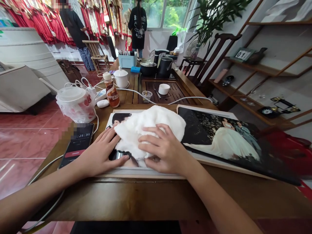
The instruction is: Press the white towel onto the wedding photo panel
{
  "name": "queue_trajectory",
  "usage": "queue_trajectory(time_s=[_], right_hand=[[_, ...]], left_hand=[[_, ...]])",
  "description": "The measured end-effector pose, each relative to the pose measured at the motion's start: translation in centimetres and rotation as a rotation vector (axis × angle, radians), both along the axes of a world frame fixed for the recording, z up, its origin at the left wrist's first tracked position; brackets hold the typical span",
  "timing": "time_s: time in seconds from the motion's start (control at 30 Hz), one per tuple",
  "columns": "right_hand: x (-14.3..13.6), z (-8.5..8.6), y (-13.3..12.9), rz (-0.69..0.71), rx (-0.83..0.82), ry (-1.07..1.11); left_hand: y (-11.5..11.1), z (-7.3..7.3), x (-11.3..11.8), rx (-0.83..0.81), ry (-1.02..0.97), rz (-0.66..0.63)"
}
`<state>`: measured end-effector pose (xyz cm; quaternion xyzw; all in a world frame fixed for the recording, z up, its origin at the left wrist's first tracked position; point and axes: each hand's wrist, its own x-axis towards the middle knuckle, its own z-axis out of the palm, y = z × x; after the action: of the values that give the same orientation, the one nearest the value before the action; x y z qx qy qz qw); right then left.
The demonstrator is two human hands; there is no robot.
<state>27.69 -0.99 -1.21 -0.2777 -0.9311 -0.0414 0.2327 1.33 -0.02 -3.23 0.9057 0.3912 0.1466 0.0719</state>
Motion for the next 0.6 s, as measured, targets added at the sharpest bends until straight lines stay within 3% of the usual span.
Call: queue_trajectory(time_s=[0.17, 0.37, 0.6], right_hand=[[-0.8, 0.3, -0.6, 0.067, -0.074, -0.007], [0.3, 0.6, 0.3, -0.038, -0.048, 0.015], [-0.1, 1.0, 0.0, -0.049, -0.046, 0.001]], left_hand=[[0.1, -0.1, -0.2, -0.009, -0.002, -0.015], [0.1, 0.7, 0.1, 0.0, -0.004, 0.001], [0.0, 1.2, 0.1, 0.013, -0.023, -0.005]])
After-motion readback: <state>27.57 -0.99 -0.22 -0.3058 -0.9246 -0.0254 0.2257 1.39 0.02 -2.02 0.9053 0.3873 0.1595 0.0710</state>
